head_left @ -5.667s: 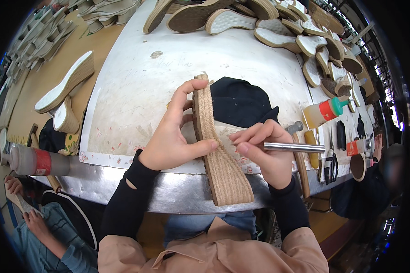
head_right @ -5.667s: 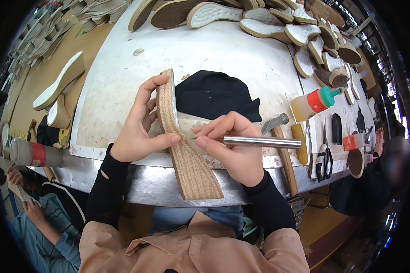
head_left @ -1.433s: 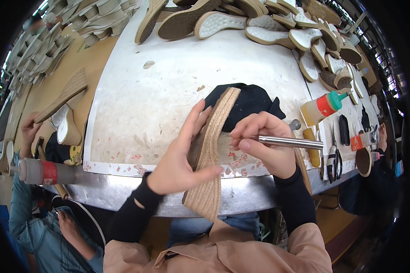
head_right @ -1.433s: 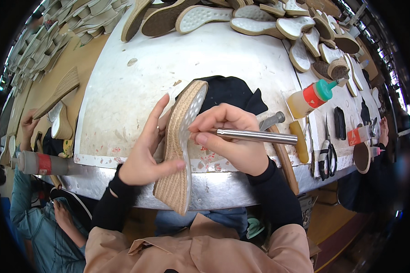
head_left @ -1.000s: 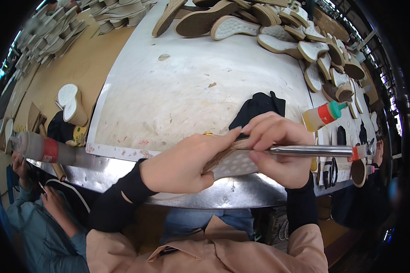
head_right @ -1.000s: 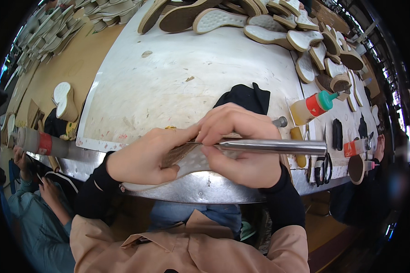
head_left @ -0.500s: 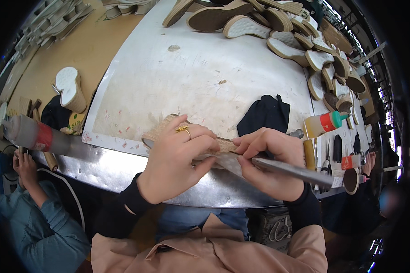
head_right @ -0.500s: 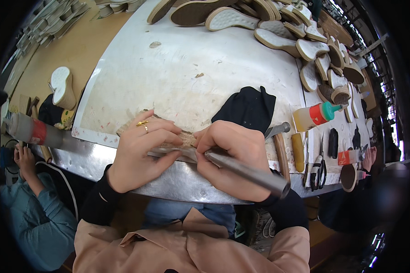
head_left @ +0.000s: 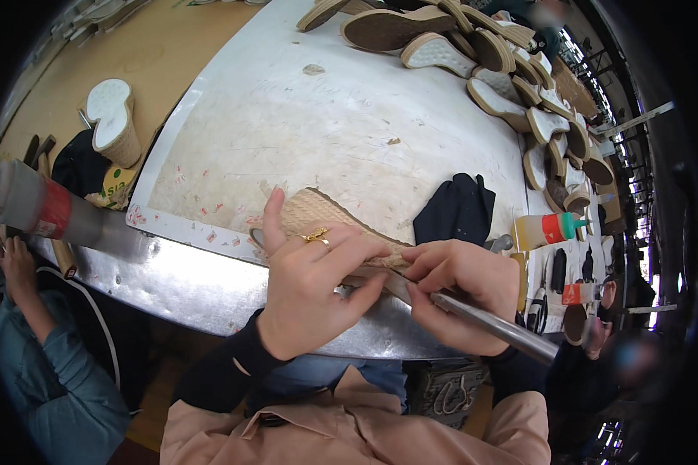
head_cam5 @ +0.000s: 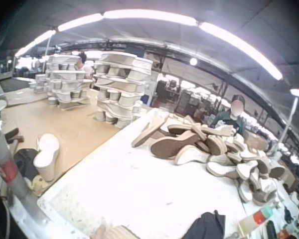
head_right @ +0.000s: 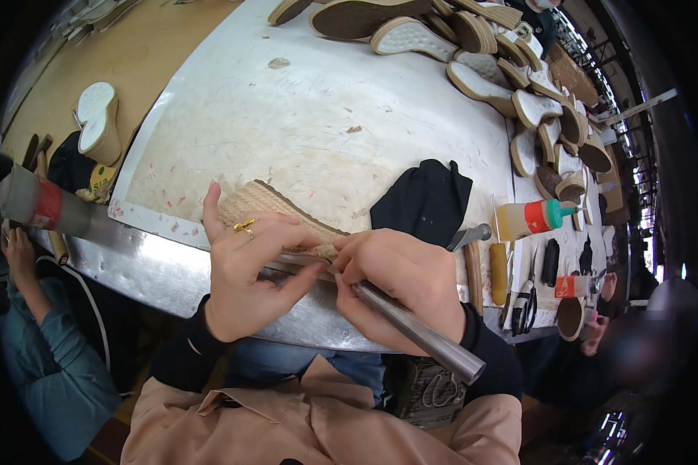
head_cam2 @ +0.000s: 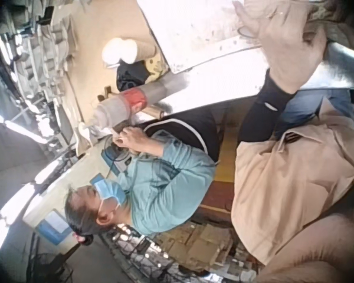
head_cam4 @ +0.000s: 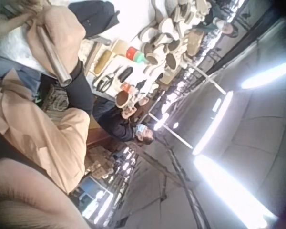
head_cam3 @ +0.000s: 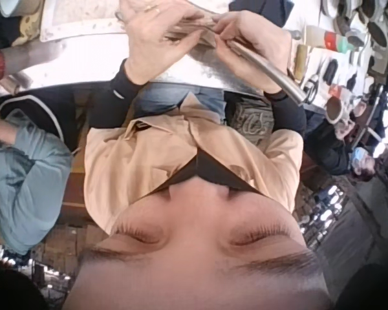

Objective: The person uses a metal awl to repeatedly puncture and scrape the edge of a shoe sole, then sets the sole aside and picks up another sole from the table.

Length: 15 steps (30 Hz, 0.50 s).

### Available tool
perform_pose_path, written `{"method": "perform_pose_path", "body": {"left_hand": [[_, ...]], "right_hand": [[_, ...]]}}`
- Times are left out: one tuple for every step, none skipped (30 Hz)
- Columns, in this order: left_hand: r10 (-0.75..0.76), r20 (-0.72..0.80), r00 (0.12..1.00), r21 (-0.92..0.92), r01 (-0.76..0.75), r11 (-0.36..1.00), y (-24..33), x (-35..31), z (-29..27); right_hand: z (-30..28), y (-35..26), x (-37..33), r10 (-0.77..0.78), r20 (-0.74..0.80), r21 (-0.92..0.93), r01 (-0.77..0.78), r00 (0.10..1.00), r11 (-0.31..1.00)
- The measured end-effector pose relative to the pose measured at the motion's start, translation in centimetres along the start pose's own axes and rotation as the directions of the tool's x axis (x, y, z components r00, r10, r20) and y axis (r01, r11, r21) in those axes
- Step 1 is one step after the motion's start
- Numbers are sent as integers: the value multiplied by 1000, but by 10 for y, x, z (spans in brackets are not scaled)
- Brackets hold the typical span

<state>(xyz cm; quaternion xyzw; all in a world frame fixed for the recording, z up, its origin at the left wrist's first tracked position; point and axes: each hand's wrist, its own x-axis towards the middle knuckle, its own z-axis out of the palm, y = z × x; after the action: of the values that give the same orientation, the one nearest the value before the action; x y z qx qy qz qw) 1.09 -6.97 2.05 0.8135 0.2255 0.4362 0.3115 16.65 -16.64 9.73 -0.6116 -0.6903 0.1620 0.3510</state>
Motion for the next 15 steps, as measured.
{"method": "perform_pose_path", "body": {"left_hand": [[1,-4,1000,3,-1,1000,0,0,1],[2,-8,1000,12,-2,1000,1,0,1],[5,-17,1000,10,-5,1000,0,0,3],[9,-27,1000,6,-9,1000,-1,-1,4],[13,-36,999,4,-13,1000,-2,-2,5],[14,-36,999,2,-13,1000,-2,-2,4],[14,-36,999,-1,-14,1000,-2,-3,4],[16,-36,999,-4,-16,1000,-2,-3,4],[16,-37,999,-7,-17,1000,-2,-3,4],[17,-39,999,-9,-18,1000,-2,-3,4],[19,-40,999,-9,-19,1000,-3,-3,4],[16,-40,999,-12,-16,1000,-2,-3,3],[13,-39,999,-14,-13,1000,-2,-3,3],[10,-37,999,-17,-11,1000,-1,-3,3],[9,-36,999,-16,-9,1000,-1,-3,3]], "right_hand": [[0,-1,0,-15,2,-25,15,1000,1000],[0,0,0,-44,3,-36,44,999,998],[0,0,1,-57,1,-44,57,998,997],[0,-1,1,-70,-1,-52,69,998,996],[1,-1,2,-82,-4,-60,81,997,995],[1,-1,1,-79,-7,-55,79,997,995],[1,-1,1,-77,-10,-50,76,997,996],[1,-1,1,-73,-13,-46,73,997,996],[2,-1,0,-65,-23,-43,64,998,997],[3,-2,0,-56,-32,-40,55,998,998],[4,-2,-1,-49,-43,-35,48,998,998],[5,-2,-2,-16,-56,-14,15,998,1000],[6,-3,-3,18,-67,7,-18,998,1000],[6,-3,-3,53,-79,28,-51,995,998],[6,-3,-3,39,-70,18,-38,997,999]]}}
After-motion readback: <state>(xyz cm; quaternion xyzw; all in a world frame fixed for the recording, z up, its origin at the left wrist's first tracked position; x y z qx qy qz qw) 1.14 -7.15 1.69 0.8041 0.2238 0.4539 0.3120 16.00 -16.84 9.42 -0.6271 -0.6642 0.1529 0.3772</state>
